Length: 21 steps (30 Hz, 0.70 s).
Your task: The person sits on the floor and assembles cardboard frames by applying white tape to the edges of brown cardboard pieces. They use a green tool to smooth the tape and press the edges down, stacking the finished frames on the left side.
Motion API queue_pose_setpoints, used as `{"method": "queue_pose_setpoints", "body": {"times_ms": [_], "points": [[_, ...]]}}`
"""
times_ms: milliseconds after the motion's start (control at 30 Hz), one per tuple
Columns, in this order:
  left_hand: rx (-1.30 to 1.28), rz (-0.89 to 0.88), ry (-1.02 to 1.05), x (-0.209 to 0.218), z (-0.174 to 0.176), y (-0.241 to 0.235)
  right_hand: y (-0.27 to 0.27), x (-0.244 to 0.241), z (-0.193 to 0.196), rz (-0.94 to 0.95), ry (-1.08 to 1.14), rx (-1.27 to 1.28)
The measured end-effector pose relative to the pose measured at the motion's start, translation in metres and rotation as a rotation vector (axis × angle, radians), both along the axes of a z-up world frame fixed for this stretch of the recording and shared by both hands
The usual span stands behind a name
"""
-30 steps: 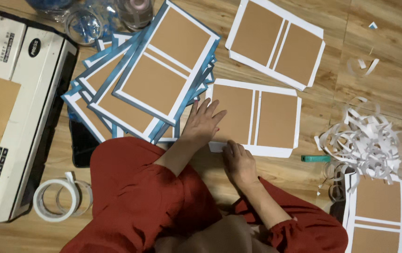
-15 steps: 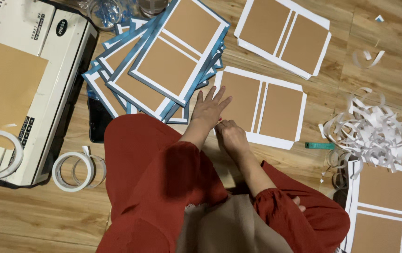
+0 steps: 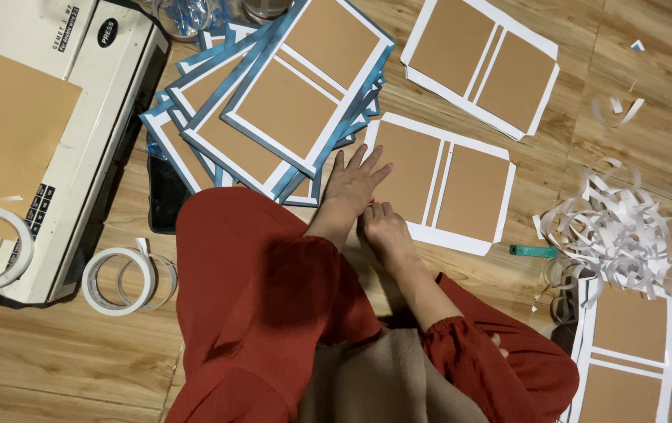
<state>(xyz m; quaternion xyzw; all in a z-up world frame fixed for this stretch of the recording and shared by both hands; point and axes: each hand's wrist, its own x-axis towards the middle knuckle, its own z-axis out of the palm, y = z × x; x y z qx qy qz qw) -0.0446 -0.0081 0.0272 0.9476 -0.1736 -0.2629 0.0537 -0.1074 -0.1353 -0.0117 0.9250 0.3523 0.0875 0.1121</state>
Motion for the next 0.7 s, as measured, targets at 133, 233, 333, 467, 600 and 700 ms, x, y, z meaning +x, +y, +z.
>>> {"method": "queue_pose_setpoints", "body": {"times_ms": [133,233,333,467,600,700], "points": [[0.009,0.006,-0.010,0.000,0.001,0.000,-0.005,0.005,-0.020,0.070,-0.111,-0.019],[0.019,0.004,-0.004,0.000,-0.003,0.000,-0.018,0.004,0.010,0.195,0.033,0.040],[0.016,0.014,-0.038,-0.002,-0.003,0.000,-0.081,0.002,0.006,-0.352,0.740,0.559],[0.006,0.004,-0.034,0.004,-0.001,-0.001,-0.206,-0.001,0.003,-0.772,0.613,1.420],[0.059,-0.069,0.033,0.017,-0.012,-0.005,-0.310,0.003,0.031,-1.022,0.492,2.568],[0.049,-0.065,0.042,0.018,-0.012,-0.006,-0.296,-0.003,0.089,-1.301,-0.696,2.634]]}}
